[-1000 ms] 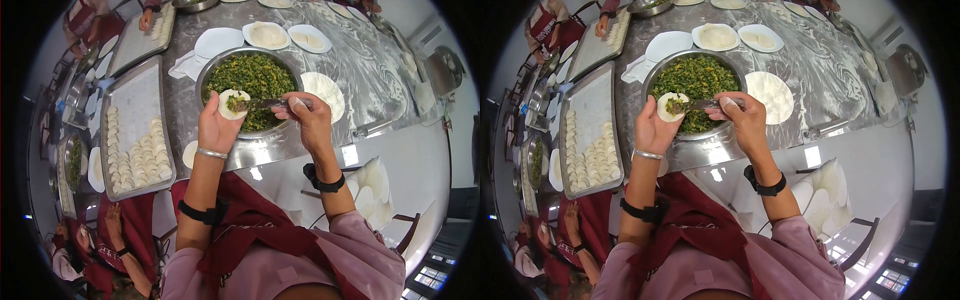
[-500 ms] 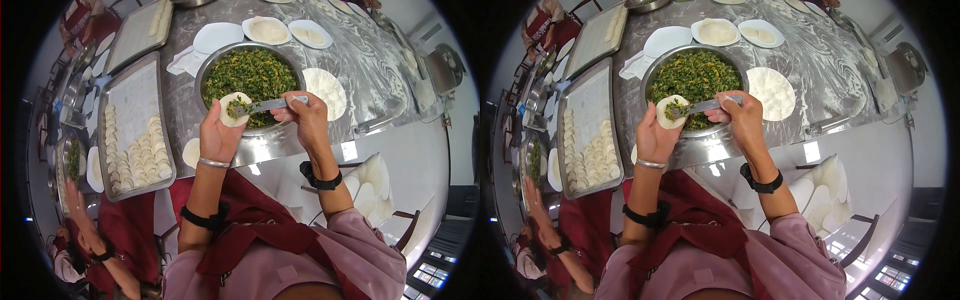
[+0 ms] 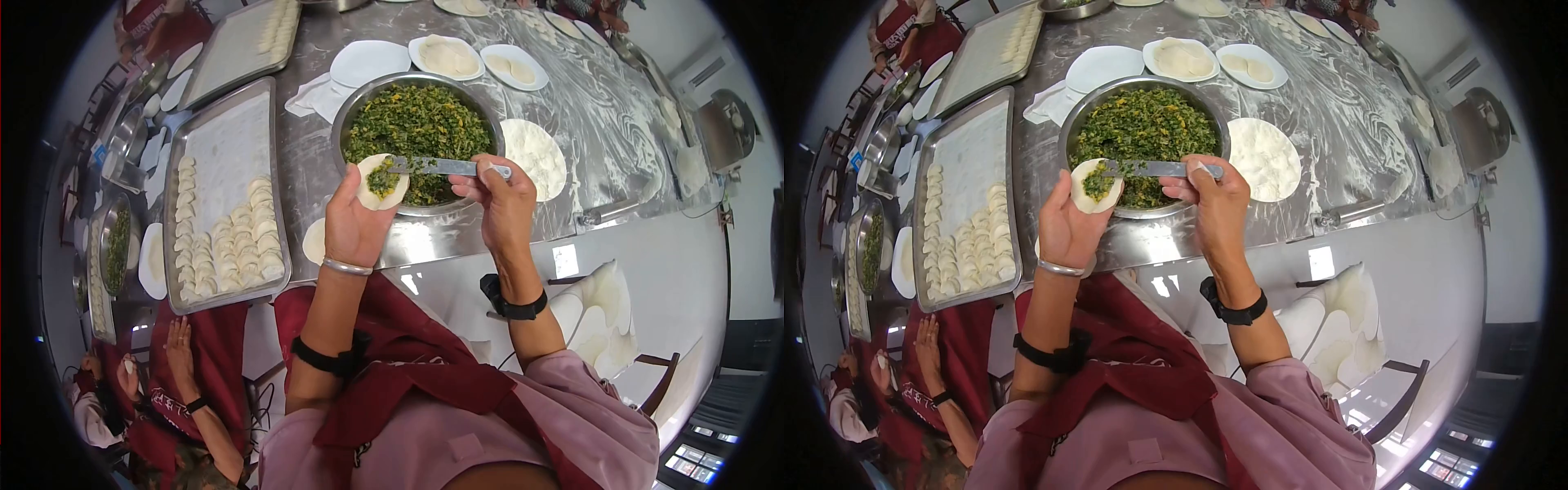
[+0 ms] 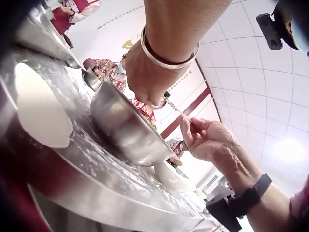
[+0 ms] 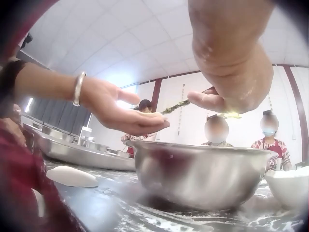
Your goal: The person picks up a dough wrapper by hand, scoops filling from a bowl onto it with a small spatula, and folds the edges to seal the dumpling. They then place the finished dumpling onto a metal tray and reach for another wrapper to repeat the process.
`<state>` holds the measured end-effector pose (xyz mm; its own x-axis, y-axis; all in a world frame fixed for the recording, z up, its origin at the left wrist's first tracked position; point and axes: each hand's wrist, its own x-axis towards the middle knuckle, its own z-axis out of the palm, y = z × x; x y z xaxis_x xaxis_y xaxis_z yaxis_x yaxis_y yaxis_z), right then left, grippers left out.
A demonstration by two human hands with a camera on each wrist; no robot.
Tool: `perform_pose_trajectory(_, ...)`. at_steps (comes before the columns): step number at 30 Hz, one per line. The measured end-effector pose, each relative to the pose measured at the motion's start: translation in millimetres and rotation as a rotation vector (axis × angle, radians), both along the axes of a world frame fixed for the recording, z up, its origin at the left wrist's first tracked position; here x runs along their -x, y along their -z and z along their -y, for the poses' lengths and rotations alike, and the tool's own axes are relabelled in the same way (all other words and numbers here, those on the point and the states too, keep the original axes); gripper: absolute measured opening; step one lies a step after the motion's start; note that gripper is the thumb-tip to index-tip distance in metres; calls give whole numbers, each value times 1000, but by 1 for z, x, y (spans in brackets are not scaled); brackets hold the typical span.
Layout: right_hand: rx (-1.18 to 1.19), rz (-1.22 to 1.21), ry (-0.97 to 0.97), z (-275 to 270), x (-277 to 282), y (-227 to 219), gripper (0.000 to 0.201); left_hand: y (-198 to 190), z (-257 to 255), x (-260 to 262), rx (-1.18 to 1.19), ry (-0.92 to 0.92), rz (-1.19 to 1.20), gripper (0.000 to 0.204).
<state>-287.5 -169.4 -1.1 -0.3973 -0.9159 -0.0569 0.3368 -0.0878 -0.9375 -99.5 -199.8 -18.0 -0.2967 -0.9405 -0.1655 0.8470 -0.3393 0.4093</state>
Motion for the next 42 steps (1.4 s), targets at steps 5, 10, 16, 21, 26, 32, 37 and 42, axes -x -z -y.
perform_pose_trajectory(5, 5, -20, 33, -4, -4, 0, 18, 1, -2, -2, -43, -38, 11, 44)
perform_pose_trajectory(10, 210, -511, 31, -11, 13, 6, 10, 5, -3, -8, -72, -47, 10, 47)
perform_pose_trajectory(16, 360, -1412, -192, -16, 23, 37, 25, -7, -12, -9, -48, 41, 3, 41)
perform_pose_trajectory(21, 487, -1268, -179, -33, -3, 4, 42, -13, -28, -11, 9, 106, 14, 39)
perform_pose_trajectory(26, 574, -1142, -165, -53, -38, 2, 42, -5, -48, -12, 43, 164, 22, 41)
perform_pose_trajectory(32, 543, -1158, -208, -88, -44, 0, 39, 1, -77, -21, 38, 240, 24, 41)
perform_pose_trajectory(37, 600, -1236, -166, -130, -53, -11, 39, -14, -114, -30, 66, 273, 22, 38)
perform_pose_trajectory(42, 698, -1192, -96, -166, -69, 5, 39, -7, -157, -50, 70, 234, 31, 35)
